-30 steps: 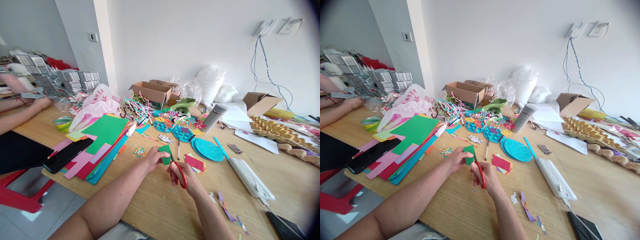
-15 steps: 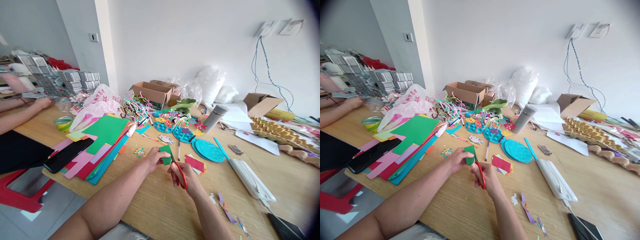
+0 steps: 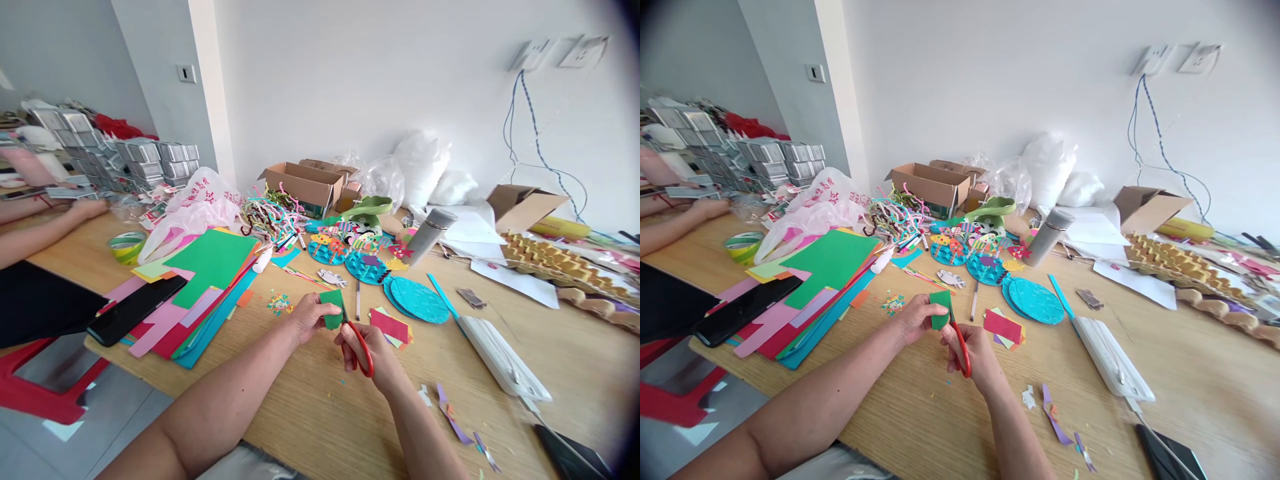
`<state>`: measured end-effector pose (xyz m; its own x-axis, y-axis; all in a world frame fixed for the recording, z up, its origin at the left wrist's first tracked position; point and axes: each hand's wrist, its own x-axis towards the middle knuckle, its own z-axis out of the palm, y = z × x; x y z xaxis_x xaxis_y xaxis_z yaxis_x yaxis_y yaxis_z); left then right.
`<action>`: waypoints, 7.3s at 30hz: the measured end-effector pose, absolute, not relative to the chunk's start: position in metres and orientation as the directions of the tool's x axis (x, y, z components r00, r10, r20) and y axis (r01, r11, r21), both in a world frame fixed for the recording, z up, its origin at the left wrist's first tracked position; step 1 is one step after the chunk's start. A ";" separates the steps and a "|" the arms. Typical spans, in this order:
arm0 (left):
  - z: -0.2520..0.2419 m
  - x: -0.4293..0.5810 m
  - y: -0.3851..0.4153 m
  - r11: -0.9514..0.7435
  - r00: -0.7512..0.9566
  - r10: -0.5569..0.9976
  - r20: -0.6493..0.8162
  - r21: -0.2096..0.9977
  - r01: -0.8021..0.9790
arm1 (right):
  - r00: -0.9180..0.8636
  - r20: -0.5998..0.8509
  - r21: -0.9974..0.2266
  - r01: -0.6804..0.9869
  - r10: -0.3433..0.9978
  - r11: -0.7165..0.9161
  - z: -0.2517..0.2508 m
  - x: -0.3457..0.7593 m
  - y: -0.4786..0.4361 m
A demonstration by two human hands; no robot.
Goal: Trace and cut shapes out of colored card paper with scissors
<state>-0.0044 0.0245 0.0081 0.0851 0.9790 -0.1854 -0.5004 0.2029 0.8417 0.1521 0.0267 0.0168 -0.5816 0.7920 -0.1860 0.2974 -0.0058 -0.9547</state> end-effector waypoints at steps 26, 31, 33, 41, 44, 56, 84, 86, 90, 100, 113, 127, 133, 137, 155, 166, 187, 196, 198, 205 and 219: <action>0.009 -0.004 0.024 0.194 0.068 0.980 -0.185 0.850 -0.490 | -0.594 -0.180 -0.953 0.304 0.784 0.012 0.016 0.153 0.028; 0.009 -0.004 0.023 0.181 0.066 0.983 -0.171 0.854 -0.487 | -0.601 -0.185 -0.952 0.307 0.778 0.010 0.015 0.153 0.028; 0.009 -0.005 0.023 0.179 0.066 0.984 -0.168 0.855 -0.488 | -0.594 -0.191 -0.950 0.312 0.781 0.005 0.015 0.154 0.028; 0.009 -0.005 0.025 0.185 0.060 0.982 -0.180 0.847 -0.499 | -0.566 -0.196 -0.942 0.336 0.801 0.007 0.015 0.153 0.027; 0.008 -0.005 0.025 0.183 0.060 0.982 -0.178 0.841 -0.510 | -0.550 -0.203 -0.938 0.348 0.810 0.001 0.014 0.152 0.027; 0.008 -0.004 0.025 0.157 0.043 0.987 -0.156 0.857 -0.490 | -0.572 -0.201 -0.944 0.330 0.795 -0.001 0.019 0.152 0.026; 0.004 -0.006 0.025 0.170 0.069 0.985 -0.156 0.874 -0.454 | -0.547 -0.202 -0.938 0.346 0.813 -0.001 0.020 0.152 0.026; 0.004 -0.006 0.025 0.171 0.065 0.985 -0.159 0.876 -0.452 | -0.552 -0.203 -0.941 0.339 0.809 -0.004 0.020 0.153 0.026; 0.004 -0.006 0.026 0.166 0.055 0.986 -0.159 0.873 -0.458 | -0.579 -0.182 -0.948 0.317 0.795 0.014 0.019 0.153 0.026; 0.004 -0.005 0.026 0.168 0.039 0.985 -0.170 0.871 -0.462 | -0.591 -0.158 -0.951 0.308 0.791 0.041 0.022 0.152 0.025; 0.003 -0.006 0.026 0.165 0.039 0.985 -0.167 0.868 -0.468 | -0.600 -0.157 -0.959 0.284 0.785 0.026 0.014 0.154 0.029; 0.003 -0.006 0.027 0.169 0.038 0.984 -0.172 0.861 -0.480 | -0.576 -0.187 -0.956 0.295 0.795 -0.011 0.014 0.154 0.028; 0.004 -0.006 0.028 0.154 0.027 0.987 -0.160 0.871 -0.468 | -0.592 -0.189 -0.967 0.250 0.783 -0.044 0.016 0.153 0.026; 0.003 -0.006 0.028 0.165 0.030 0.985 -0.171 0.868 -0.469 | -0.595 -0.187 -0.971 0.232 0.782 -0.056 0.014 0.154 0.026; -0.001 -0.004 0.029 0.154 0.021 0.986 -0.165 0.863 -0.481 | -0.606 -0.187 -0.970 0.237 0.773 -0.049 0.012 0.151 0.026; 0.000 -0.005 0.028 0.148 -0.003 0.985 -0.170 0.863 -0.483 | -0.608 -0.200 -0.974 0.208 0.768 -0.088 0.015 0.151 0.025; -0.001 -0.006 0.030 0.129 0.007 0.990 -0.139 0.895 -0.427 | -0.576 -0.223 -0.964 0.248 0.786 -0.091 0.017 0.151 0.026; 0.001 -0.004 0.029 0.146 0.015 0.988 -0.155 0.889 -0.435 | -0.585 -0.217 -0.967 0.240 0.781 -0.090 0.016 0.150 0.025; 0.002 -0.004 0.029 0.147 0.019 0.988 -0.154 0.890 -0.431 | -0.586 -0.222 -0.965 0.247 0.779 -0.090 0.016 0.151 0.026; 0.002 -0.003 0.028 0.146 0.025 0.988 -0.150 0.890 -0.432 | -0.600 -0.193 -0.969 0.243 0.776 -0.053 0.015 0.153 0.027; 0.004 -0.003 0.027 0.151 0.037 0.988 -0.150 0.889 -0.432 | -0.591 -0.174 -0.963 0.270 0.788 -0.011 0.015 0.153 0.028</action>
